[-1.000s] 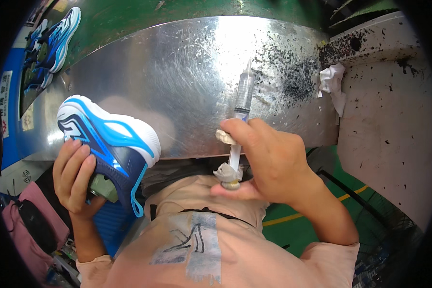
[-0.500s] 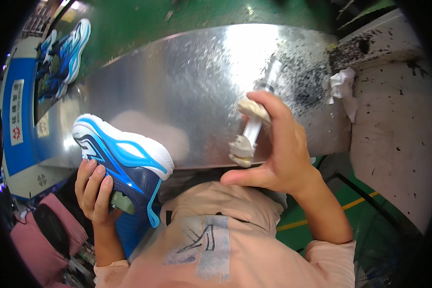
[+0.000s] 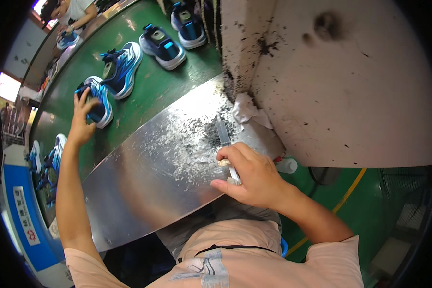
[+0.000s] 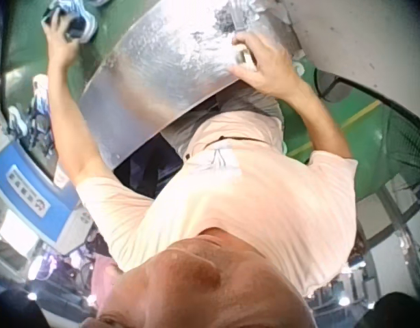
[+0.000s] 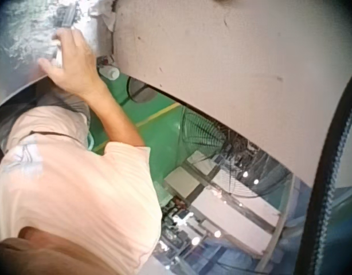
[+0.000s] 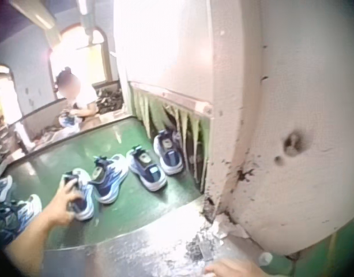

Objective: The person applies glue to the seam between the upper and the sole of shoes using a syringe and then places the shoes on a conveyor belt.

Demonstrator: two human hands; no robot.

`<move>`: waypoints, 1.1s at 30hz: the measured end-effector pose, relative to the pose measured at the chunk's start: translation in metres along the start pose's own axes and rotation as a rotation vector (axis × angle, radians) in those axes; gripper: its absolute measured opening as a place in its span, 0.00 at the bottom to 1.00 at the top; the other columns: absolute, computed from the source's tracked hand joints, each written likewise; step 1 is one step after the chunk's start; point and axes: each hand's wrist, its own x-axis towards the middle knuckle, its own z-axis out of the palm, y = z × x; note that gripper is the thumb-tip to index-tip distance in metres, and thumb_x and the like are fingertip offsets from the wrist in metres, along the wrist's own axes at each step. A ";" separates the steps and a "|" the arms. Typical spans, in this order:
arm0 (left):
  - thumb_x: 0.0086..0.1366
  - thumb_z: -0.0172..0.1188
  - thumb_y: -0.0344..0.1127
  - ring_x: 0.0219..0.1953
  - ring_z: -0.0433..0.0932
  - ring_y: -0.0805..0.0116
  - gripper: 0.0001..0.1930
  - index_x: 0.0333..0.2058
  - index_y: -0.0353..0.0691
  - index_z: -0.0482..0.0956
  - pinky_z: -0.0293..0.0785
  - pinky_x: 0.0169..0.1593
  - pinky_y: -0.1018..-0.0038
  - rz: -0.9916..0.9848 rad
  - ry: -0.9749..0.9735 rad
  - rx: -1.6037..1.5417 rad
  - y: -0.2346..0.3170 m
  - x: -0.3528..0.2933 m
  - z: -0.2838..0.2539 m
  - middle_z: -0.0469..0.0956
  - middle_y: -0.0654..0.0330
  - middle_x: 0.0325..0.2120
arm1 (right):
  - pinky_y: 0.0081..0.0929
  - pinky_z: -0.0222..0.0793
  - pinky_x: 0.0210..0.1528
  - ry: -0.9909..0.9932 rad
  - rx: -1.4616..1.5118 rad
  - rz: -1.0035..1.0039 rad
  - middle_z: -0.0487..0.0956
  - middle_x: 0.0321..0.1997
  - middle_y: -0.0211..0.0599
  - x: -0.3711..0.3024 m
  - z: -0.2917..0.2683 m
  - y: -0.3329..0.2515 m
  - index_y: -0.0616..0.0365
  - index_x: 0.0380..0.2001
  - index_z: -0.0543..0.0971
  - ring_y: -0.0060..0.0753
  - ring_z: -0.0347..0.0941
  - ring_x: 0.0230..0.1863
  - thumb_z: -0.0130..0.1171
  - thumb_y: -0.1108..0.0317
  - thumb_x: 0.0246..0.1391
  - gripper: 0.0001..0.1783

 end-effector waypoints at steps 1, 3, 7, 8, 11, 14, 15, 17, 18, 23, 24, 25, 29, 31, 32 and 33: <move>0.38 0.49 0.12 0.70 0.42 0.48 0.35 0.49 0.46 0.74 0.49 0.68 0.62 0.002 0.007 -0.009 0.001 0.001 0.001 0.53 0.56 0.66 | 0.32 0.68 0.38 0.040 -0.128 -0.069 0.72 0.38 0.41 0.005 -0.005 -0.002 0.55 0.42 0.71 0.41 0.71 0.39 0.69 0.56 0.42 0.26; 0.41 0.50 0.15 0.69 0.46 0.49 0.35 0.52 0.45 0.73 0.51 0.67 0.63 0.007 0.073 -0.149 0.003 -0.001 0.007 0.54 0.54 0.66 | 0.37 0.70 0.41 0.071 -0.269 -0.139 0.73 0.41 0.46 0.015 -0.008 0.000 0.54 0.43 0.71 0.50 0.72 0.45 0.68 0.53 0.41 0.28; 0.47 0.57 0.23 0.65 0.56 0.49 0.31 0.54 0.44 0.71 0.54 0.65 0.60 -0.115 0.403 -0.081 -0.017 -0.054 0.026 0.59 0.51 0.62 | 0.41 0.69 0.46 -0.036 -0.335 -0.155 0.70 0.52 0.60 0.026 0.005 0.015 0.55 0.46 0.70 0.58 0.66 0.58 0.65 0.43 0.41 0.35; 0.48 0.59 0.24 0.64 0.58 0.48 0.29 0.53 0.44 0.72 0.54 0.65 0.59 -0.176 0.496 0.074 -0.031 -0.077 0.025 0.61 0.51 0.60 | 0.41 0.70 0.44 -0.066 -0.347 -0.159 0.71 0.50 0.58 0.021 0.005 0.012 0.56 0.46 0.70 0.59 0.68 0.54 0.67 0.41 0.38 0.38; 0.45 0.67 0.29 0.57 0.64 0.50 0.31 0.52 0.39 0.70 0.60 0.59 0.58 -0.518 0.920 0.386 -0.088 -0.147 0.023 0.65 0.46 0.54 | 0.32 0.71 0.38 -0.118 -0.008 -0.063 0.74 0.47 0.46 0.001 -0.002 -0.001 0.57 0.48 0.68 0.44 0.75 0.39 0.77 0.41 0.24 0.49; 0.45 0.74 0.32 0.50 0.70 0.58 0.35 0.52 0.36 0.67 0.66 0.54 0.65 -1.177 1.142 -0.378 -0.161 -0.203 0.016 0.69 0.51 0.50 | 0.22 0.71 0.38 -0.271 0.163 0.165 0.73 0.39 0.36 -0.009 -0.009 -0.015 0.58 0.51 0.65 0.28 0.73 0.36 0.80 0.49 0.25 0.50; 0.46 0.74 0.31 0.47 0.73 0.64 0.32 0.51 0.35 0.71 0.68 0.52 0.70 -0.911 1.174 -1.022 -0.204 -0.223 0.013 0.74 0.57 0.46 | 0.21 0.70 0.39 -0.206 0.388 0.163 0.72 0.39 0.36 -0.006 0.003 -0.012 0.58 0.52 0.64 0.26 0.72 0.36 0.80 0.52 0.27 0.49; 0.45 0.73 0.26 0.46 0.75 0.67 0.26 0.46 0.36 0.76 0.68 0.52 0.72 -0.945 1.033 -1.058 -0.200 -0.201 0.018 0.78 0.60 0.43 | 0.21 0.70 0.40 -0.139 0.424 0.164 0.73 0.38 0.35 -0.003 0.017 -0.002 0.59 0.53 0.63 0.23 0.71 0.36 0.78 0.58 0.33 0.45; 0.45 0.73 0.26 0.46 0.75 0.67 0.24 0.44 0.36 0.78 0.69 0.52 0.72 -0.934 1.008 -1.035 -0.207 -0.203 0.016 0.78 0.60 0.43 | 0.22 0.70 0.39 -0.151 0.322 0.083 0.74 0.38 0.36 0.001 0.022 0.001 0.58 0.54 0.63 0.22 0.71 0.35 0.77 0.58 0.34 0.45; 0.50 0.69 0.29 0.42 0.77 0.66 0.20 0.44 0.35 0.77 0.72 0.49 0.71 -0.905 0.771 -1.106 -0.170 -0.214 0.010 0.79 0.59 0.40 | 0.17 0.68 0.35 -0.443 0.675 0.191 0.75 0.40 0.34 -0.024 0.008 -0.031 0.56 0.58 0.62 0.20 0.72 0.33 0.75 0.57 0.36 0.47; 0.51 0.68 0.29 0.42 0.77 0.66 0.20 0.45 0.35 0.77 0.71 0.49 0.70 -0.884 0.707 -1.146 -0.165 -0.225 0.000 0.79 0.59 0.39 | 0.15 0.68 0.31 -0.289 1.084 0.178 0.75 0.40 0.37 -0.034 0.011 -0.032 0.58 0.59 0.61 0.19 0.72 0.29 0.76 0.53 0.35 0.50; 0.52 0.67 0.30 0.42 0.77 0.66 0.21 0.46 0.35 0.76 0.71 0.50 0.70 -0.870 0.629 -1.077 -0.135 -0.230 -0.011 0.79 0.59 0.40 | 0.15 0.68 0.31 -0.227 1.277 0.189 0.75 0.40 0.39 -0.038 0.004 -0.029 0.58 0.59 0.61 0.20 0.72 0.28 0.75 0.50 0.36 0.51; 0.54 0.65 0.31 0.44 0.74 0.67 0.26 0.53 0.33 0.70 0.70 0.50 0.70 -0.902 0.841 -1.005 -0.010 -0.244 0.000 0.75 0.57 0.44 | 0.16 0.63 0.24 0.076 1.429 0.331 0.74 0.37 0.40 -0.021 -0.002 0.001 0.56 0.55 0.62 0.22 0.70 0.26 0.62 0.31 0.41 0.49; 0.55 0.65 0.31 0.44 0.73 0.68 0.26 0.52 0.33 0.67 0.69 0.50 0.72 -0.892 0.905 -1.094 0.034 -0.243 0.013 0.74 0.57 0.44 | 0.13 0.57 0.20 0.110 1.408 0.258 0.74 0.36 0.38 -0.016 0.003 0.002 0.55 0.55 0.63 0.19 0.67 0.24 0.61 0.30 0.41 0.48; 0.56 0.65 0.31 0.44 0.72 0.68 0.25 0.50 0.33 0.67 0.69 0.49 0.72 -0.882 0.859 -1.017 0.060 -0.245 0.013 0.73 0.58 0.42 | 0.13 0.57 0.20 0.057 1.346 0.216 0.75 0.37 0.37 -0.015 0.002 -0.003 0.55 0.55 0.63 0.18 0.67 0.24 0.63 0.33 0.41 0.47; 0.58 0.64 0.33 0.44 0.73 0.66 0.25 0.52 0.33 0.66 0.69 0.50 0.71 -0.929 0.883 -0.919 0.074 -0.252 0.025 0.73 0.57 0.44 | 0.12 0.56 0.20 0.001 1.291 0.176 0.75 0.38 0.37 -0.013 0.005 -0.009 0.55 0.55 0.63 0.18 0.67 0.25 0.65 0.36 0.41 0.46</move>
